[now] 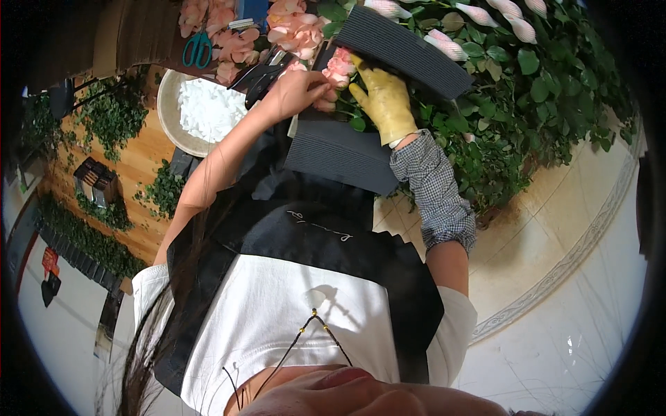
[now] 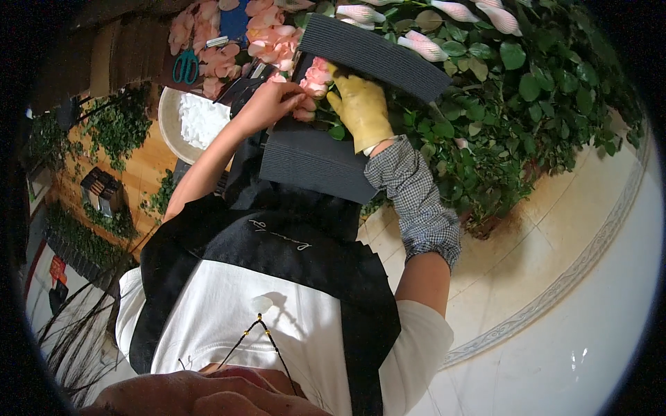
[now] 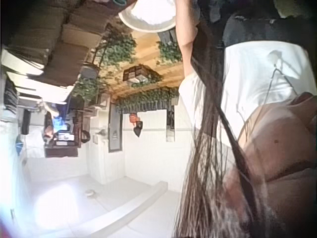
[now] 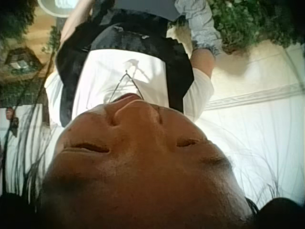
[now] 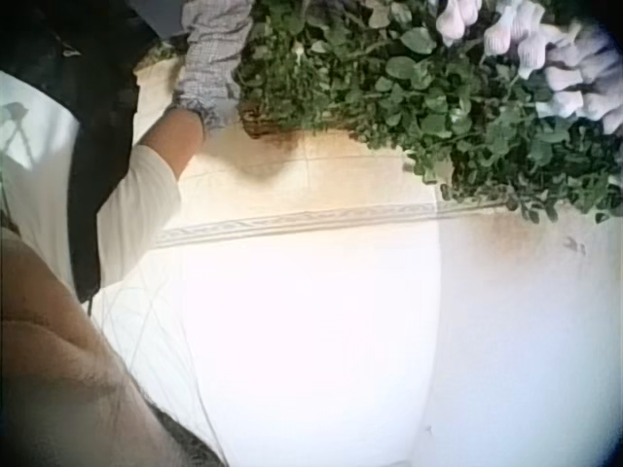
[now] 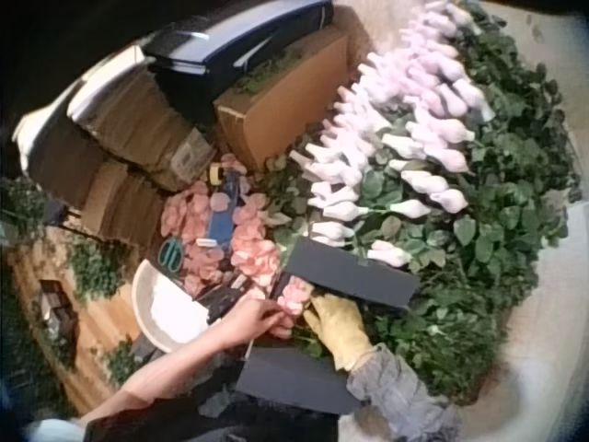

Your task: The person places individual pink rose heads into a black rectangular grid box, fills the gaps with small white paper inserts, and then prepares a floral foam base to insert leafy green stems.

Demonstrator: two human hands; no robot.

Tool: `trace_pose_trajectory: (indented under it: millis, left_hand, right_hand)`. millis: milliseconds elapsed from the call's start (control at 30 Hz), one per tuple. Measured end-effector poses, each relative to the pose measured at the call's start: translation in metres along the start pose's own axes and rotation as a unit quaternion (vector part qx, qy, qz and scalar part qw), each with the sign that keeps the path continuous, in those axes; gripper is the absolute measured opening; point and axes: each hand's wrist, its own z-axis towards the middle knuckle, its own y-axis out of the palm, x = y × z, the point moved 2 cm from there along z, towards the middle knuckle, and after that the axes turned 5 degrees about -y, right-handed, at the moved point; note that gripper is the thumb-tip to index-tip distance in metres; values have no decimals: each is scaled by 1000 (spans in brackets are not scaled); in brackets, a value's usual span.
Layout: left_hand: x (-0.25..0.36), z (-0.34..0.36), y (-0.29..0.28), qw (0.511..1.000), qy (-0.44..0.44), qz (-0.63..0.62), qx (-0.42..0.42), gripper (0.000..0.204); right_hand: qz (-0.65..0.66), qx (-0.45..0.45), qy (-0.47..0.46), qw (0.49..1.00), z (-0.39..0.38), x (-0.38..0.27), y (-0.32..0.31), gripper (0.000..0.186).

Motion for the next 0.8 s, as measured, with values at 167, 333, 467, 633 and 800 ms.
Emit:
trace_pose_trajectory:
  millis: [167,333,467,633,800]
  left_hand:
    - [11,0,-14,991,-105,-77,-4,24]
    - [-26,29,37,981,2,-83,-174,31]
    - [-42,35,51,993,-7,-46,-105,33]
    - [-18,29,45,995,-27,-31,-93,35]
    - [-32,43,60,994,26,-46,-92,32]
  right_hand:
    - [-17,-54,1,998,-3,2,3,62]
    - [-11,-11,-16,1000,-1,-8,-5,45]
    - [268,54,-166,948,2,-22,-67,51]
    - [81,-61,-18,995,36,-17,-95,56]
    - [124,210,-135,960,167,-70,-208,65]
